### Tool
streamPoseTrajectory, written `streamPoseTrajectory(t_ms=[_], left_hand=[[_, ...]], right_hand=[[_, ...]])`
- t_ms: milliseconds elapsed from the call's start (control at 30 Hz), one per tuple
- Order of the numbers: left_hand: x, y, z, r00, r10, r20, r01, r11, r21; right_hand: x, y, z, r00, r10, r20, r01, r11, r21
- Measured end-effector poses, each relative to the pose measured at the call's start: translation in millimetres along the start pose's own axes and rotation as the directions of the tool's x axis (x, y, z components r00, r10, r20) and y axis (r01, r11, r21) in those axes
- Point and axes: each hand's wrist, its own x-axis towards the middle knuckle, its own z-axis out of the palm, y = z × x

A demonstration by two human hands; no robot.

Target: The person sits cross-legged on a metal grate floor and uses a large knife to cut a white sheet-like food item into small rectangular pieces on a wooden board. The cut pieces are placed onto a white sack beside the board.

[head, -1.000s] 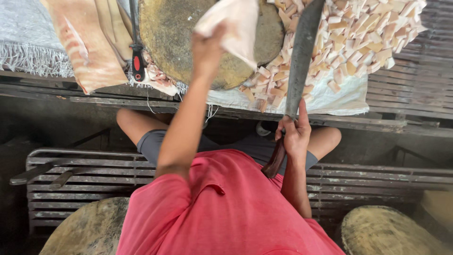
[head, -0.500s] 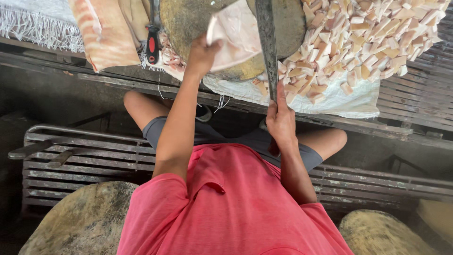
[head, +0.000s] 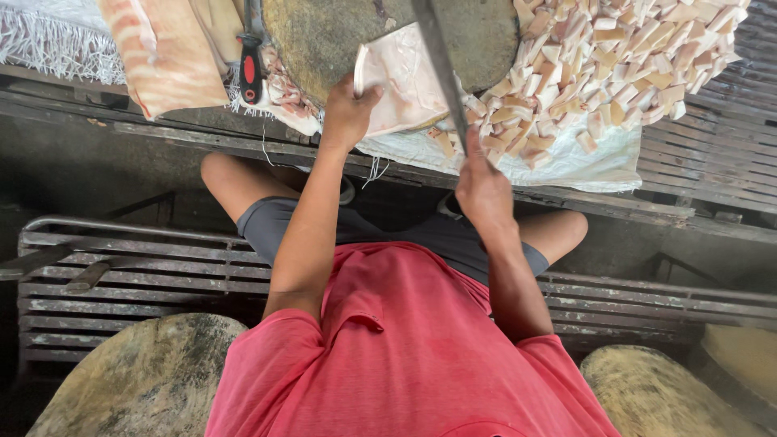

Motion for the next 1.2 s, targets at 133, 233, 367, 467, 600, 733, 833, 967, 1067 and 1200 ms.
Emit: streamPoseTrajectory(t_ms=[133, 233, 367, 467, 600, 733, 833, 967, 1067, 1200], left_hand=[[-2, 4, 1, 0.997, -0.078, -0.009, 0.078, 0.996, 0.052], [2, 7, 0, 0.999, -0.044, -0.004, 0.044, 0.998, 0.035], [-1, -3, 2, 0.999, 0.002, -0.039, -0.001, 0.999, 0.034], [4, -18, 6, 0.996, -0.028, -0.081, 0.031, 0.999, 0.037], [3, -37, 24, 0.983, 0.035, -0.183, -0.07, 0.98, -0.189], [10, -23, 35, 0.988, -0.026, -0.15, 0.029, 0.999, 0.02], [14, -5, 15, 0.995, 0.029, -0.099, -0.013, 0.987, 0.163], [8, 1, 7, 0.988, 0.005, -0.154, 0.029, 0.975, 0.22], [5, 2, 6, 0.986, 0.016, -0.166, 0.024, 0.972, 0.234], [5, -1, 6, 0.984, 0.027, -0.174, 0.017, 0.97, 0.244]], right_hand=[[-20, -16, -67, 0.949, 0.073, -0.306, -0.052, 0.996, 0.076], [-12, -16, -60, 0.705, 0.235, -0.669, 0.18, 0.853, 0.489], [-5, -1, 14, 0.992, 0.059, 0.113, -0.035, 0.979, -0.201], [-27, 21, 22, 0.979, 0.148, 0.141, -0.143, 0.989, -0.046], [-11, 39, 28, 0.987, 0.162, 0.016, -0.163, 0.984, 0.076], [-14, 26, 14, 0.974, 0.221, -0.044, -0.211, 0.964, 0.163], [-9, 14, 9, 0.988, 0.145, -0.051, -0.138, 0.984, 0.116], [-8, 7, 22, 0.99, -0.109, -0.087, 0.11, 0.994, 0.005], [-2, -1, 23, 0.996, -0.087, -0.017, 0.087, 0.996, 0.002], [0, -15, -17, 0.999, 0.031, -0.02, -0.031, 0.999, 0.015]])
